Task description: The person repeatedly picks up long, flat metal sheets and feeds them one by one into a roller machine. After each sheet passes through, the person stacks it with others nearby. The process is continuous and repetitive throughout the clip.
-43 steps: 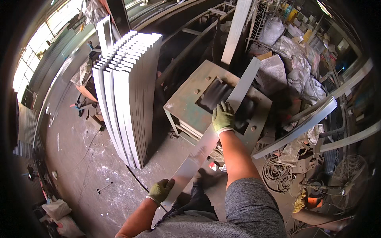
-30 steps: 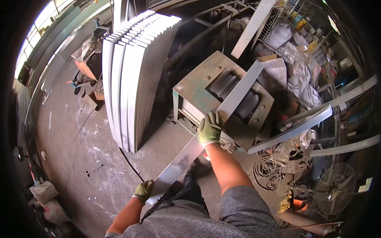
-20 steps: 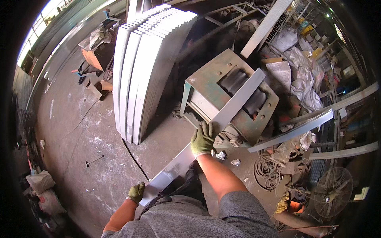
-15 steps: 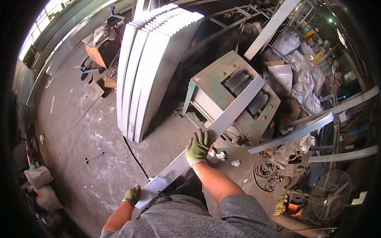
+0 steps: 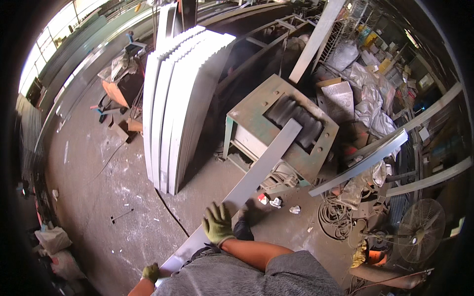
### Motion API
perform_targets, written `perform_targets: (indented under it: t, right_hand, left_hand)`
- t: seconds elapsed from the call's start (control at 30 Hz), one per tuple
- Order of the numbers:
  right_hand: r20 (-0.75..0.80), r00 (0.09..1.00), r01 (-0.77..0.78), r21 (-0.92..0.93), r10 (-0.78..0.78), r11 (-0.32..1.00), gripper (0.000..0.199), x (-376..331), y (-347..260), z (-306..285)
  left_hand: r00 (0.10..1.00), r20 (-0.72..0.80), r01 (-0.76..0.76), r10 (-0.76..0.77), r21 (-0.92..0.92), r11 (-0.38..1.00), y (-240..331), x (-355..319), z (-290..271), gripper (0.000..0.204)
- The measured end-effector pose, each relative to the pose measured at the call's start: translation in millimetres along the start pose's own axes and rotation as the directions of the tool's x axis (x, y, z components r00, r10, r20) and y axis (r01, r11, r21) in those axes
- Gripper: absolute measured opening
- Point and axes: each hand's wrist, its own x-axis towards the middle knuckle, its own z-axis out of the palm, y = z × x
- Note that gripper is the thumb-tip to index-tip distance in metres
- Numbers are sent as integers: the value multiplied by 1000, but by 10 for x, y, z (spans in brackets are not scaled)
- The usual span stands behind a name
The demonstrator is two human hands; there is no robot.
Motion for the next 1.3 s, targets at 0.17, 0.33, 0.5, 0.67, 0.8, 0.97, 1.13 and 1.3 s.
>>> perform_targets:
  t: [0.17, 0.33, 0.5, 0.67, 0.8, 0.97, 1.13, 1.3]
  right_hand:
    - [-37, 997, 65, -31, -66, 997, 54, 235, 276, -124]
    - [-42, 999, 17, -161, -24, 987, 62, 1053, 1430, -514]
    - [-130, 991, -64, -341, 21, 938, 61, 1902, 2690, -1061]
    - [-201, 951, -291, -318, 236, 903, 58, 2047, 3107, -1063]
    - [-332, 931, -244, -260, 150, 934, 55, 2029, 3342, -1211]
    - [-379, 916, -192, -132, 129, 972, 46, 2073, 3499, -1493]
    - [-431, 895, -178, -116, 112, 977, 32, 2046, 3483, -1665]
    - [-505, 855, -193, -102, 116, 976, 31, 2175, 3626, -1795]
  left_hand:
    - [994, -57, 78, -95, -251, 965, 234, 272, -149, 46]
    - [965, -207, -253, 162, -560, 789, 1608, 767, -904, 46]
    - [985, 74, -128, 155, -279, 952, 3385, 1403, -1826, 69]
    - [967, 34, -222, 253, -380, 898, 4797, 2099, -2264, 70]
    - [943, -63, -328, 327, -343, 880, 5749, 2567, -2624, 71]
    - [883, -66, -460, 465, -329, 825, 6776, 3016, -3080, 81]
    - [916, -81, -396, 393, -340, 853, 7521, 3319, -3303, 83]
    - [918, -38, -386, 395, -316, 867, 7562, 3332, -3223, 80]
